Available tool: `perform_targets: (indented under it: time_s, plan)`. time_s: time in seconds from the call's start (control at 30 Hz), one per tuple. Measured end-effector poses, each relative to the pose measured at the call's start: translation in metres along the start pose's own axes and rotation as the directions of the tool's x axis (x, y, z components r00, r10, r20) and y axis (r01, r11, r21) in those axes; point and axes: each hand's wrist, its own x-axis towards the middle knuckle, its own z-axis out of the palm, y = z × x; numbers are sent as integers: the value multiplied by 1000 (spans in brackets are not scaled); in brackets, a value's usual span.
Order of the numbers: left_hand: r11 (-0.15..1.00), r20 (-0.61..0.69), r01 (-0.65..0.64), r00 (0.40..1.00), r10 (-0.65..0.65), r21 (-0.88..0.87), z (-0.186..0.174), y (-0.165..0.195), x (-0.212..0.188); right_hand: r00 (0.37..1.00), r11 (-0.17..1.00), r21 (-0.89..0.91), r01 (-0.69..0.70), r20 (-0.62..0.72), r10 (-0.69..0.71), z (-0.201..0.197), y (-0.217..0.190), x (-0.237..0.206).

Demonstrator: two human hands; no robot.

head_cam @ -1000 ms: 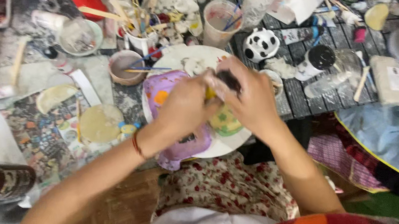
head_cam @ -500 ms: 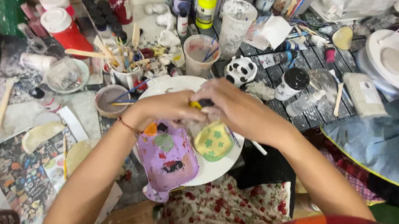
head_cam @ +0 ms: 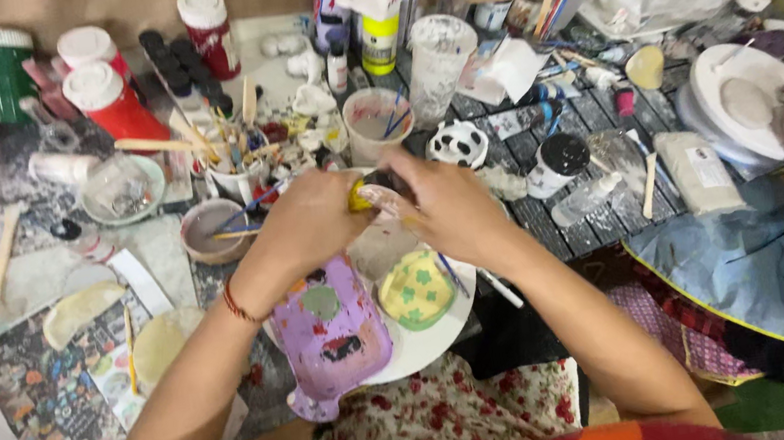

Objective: The person applies small clay pieces to a yellow and green ceramic object, then uses a brush to paint it with yellow paint. They handle a paint bottle, a brush, and the ceramic object throughout the clip.

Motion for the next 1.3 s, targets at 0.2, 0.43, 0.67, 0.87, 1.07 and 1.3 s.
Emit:
perform_targets:
  time_s: [0.2, 0.43, 0.67, 0.87, 1.07, 1.3]
  plan:
    - [995, 283, 32, 959, -5, -89, -20, -8, 13, 926, 919, 115, 377, -70, -371, 1, 11, 3]
    - [969, 479, 135, 877, -20, -205, -18, -11, 21, 831, 831, -69, 551, -38, -555, -17, 15, -12]
    - [998, 262, 66, 963, -62, -8, 11, -2, 16, 832, 821, 133, 555, -80, -550, -27, 16, -17]
    - [1000, 86, 4, 996, -5, 15, 37, 11, 10, 995, 999, 34, 43, 94, -46, -23, 21, -16]
    - [985, 409, 135, 909, -79, -111, 33, 6, 24, 911, 898, 162, 410, -25, -412, -25, 41, -24]
    - [977, 271, 104, 961, -50, -187, 32, 9, 22, 931, 847, 418, 328, -297, -214, -1, 97, -34]
